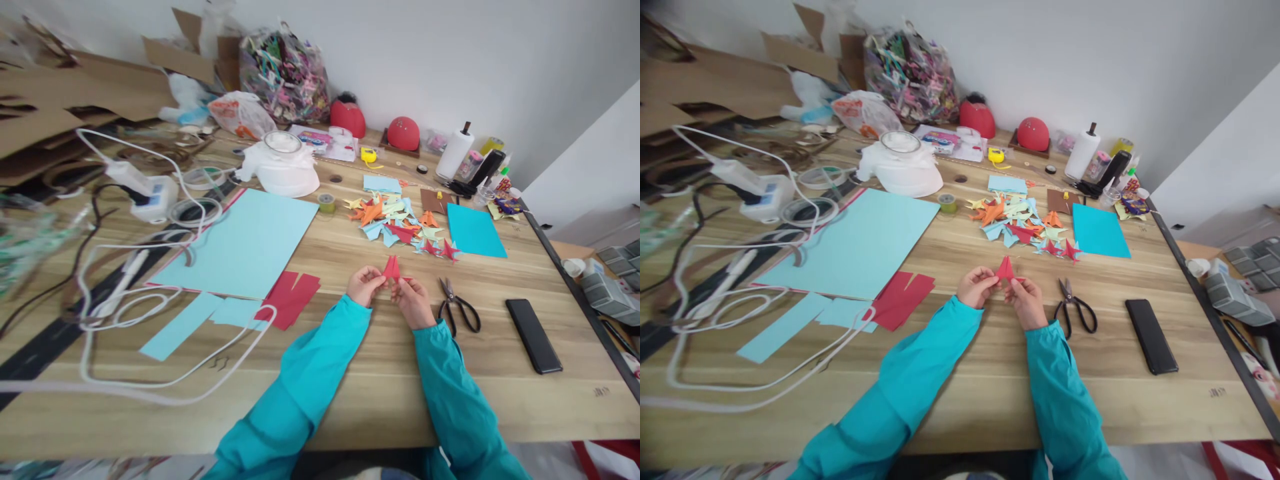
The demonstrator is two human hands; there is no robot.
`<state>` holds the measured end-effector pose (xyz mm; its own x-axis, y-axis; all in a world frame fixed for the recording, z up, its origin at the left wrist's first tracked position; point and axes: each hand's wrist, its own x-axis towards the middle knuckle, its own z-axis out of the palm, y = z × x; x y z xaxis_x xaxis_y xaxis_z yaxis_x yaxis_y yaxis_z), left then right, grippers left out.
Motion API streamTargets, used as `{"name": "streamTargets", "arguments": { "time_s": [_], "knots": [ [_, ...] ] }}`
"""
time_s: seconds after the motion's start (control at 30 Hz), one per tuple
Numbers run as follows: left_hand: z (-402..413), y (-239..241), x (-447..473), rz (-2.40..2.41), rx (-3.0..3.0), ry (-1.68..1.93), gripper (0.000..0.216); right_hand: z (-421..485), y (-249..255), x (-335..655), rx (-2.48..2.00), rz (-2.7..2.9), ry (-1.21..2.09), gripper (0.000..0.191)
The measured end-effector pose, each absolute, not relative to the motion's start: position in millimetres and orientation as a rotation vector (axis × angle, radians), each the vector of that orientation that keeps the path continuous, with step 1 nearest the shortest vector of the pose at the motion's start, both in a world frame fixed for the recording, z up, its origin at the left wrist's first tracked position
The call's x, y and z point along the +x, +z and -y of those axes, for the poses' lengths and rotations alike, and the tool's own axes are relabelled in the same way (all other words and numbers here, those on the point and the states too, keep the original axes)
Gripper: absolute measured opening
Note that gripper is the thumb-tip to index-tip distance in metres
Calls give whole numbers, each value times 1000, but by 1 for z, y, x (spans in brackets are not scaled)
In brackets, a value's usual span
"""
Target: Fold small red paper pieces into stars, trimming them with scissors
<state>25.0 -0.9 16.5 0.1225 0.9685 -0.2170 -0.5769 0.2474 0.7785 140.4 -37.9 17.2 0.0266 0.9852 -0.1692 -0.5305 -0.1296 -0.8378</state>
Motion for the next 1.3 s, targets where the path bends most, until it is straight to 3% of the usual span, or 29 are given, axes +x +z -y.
{"name": "streamTargets", "arguments": {
  "time_s": [0.3,0.9,1.3],
  "knots": [
    [5,12,27,-864,760,1194,42,35,10,140,-954,760,1399,18],
    [6,12,26,-987,916,1202,40,34,-1,141,-977,864,1381,14],
    [6,9,26,-721,642,1063,44,37,8,142,-897,859,1478,16]
  ]
}}
